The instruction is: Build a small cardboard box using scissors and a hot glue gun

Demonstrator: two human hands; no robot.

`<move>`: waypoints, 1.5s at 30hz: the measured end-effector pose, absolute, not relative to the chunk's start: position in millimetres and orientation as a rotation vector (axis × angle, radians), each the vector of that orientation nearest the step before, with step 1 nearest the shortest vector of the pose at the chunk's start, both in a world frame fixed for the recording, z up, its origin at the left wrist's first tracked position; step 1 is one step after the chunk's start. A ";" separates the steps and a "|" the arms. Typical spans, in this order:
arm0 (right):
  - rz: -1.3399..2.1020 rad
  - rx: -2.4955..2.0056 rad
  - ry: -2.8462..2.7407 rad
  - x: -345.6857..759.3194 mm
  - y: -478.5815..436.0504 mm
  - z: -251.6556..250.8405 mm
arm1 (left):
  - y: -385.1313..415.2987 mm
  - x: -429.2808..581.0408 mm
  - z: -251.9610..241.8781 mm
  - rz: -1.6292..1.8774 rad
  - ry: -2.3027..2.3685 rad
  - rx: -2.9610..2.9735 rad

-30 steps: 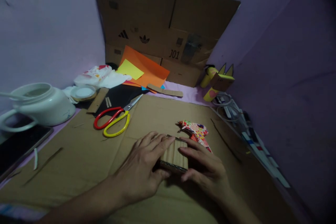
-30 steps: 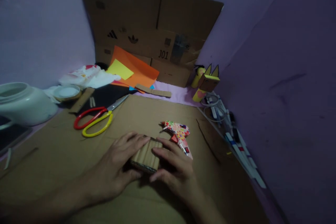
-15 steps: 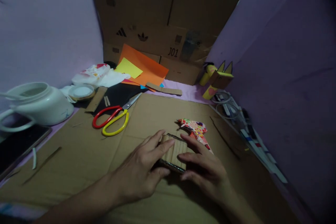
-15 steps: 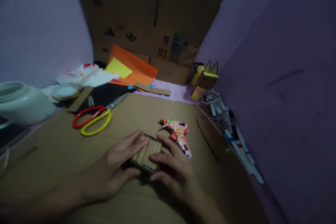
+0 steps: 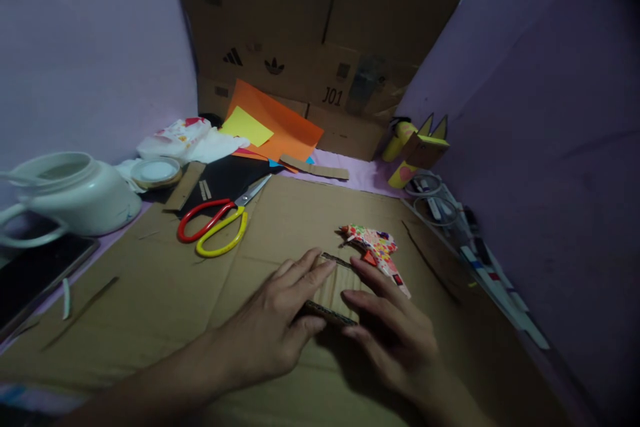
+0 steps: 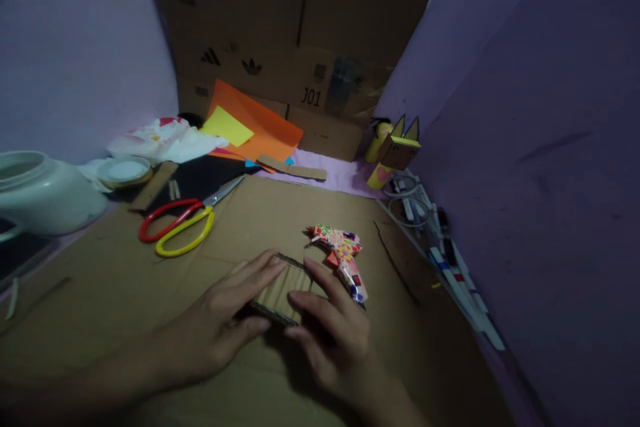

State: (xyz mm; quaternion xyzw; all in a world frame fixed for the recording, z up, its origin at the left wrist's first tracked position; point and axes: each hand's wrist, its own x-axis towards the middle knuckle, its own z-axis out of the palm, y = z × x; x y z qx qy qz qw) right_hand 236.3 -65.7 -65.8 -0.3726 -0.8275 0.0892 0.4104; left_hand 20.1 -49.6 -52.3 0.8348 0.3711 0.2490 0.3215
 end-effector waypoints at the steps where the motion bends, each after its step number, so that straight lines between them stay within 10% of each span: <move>1: 0.208 -0.932 -2.084 235.7 -66.5 -65.6 | -49.3 20.3 -52.5 0.662 0.972 2.190; 45: 0.213 -1.008 -1.797 222.9 -47.6 -74.5 | -35.5 29.6 -60.9 0.990 1.224 1.991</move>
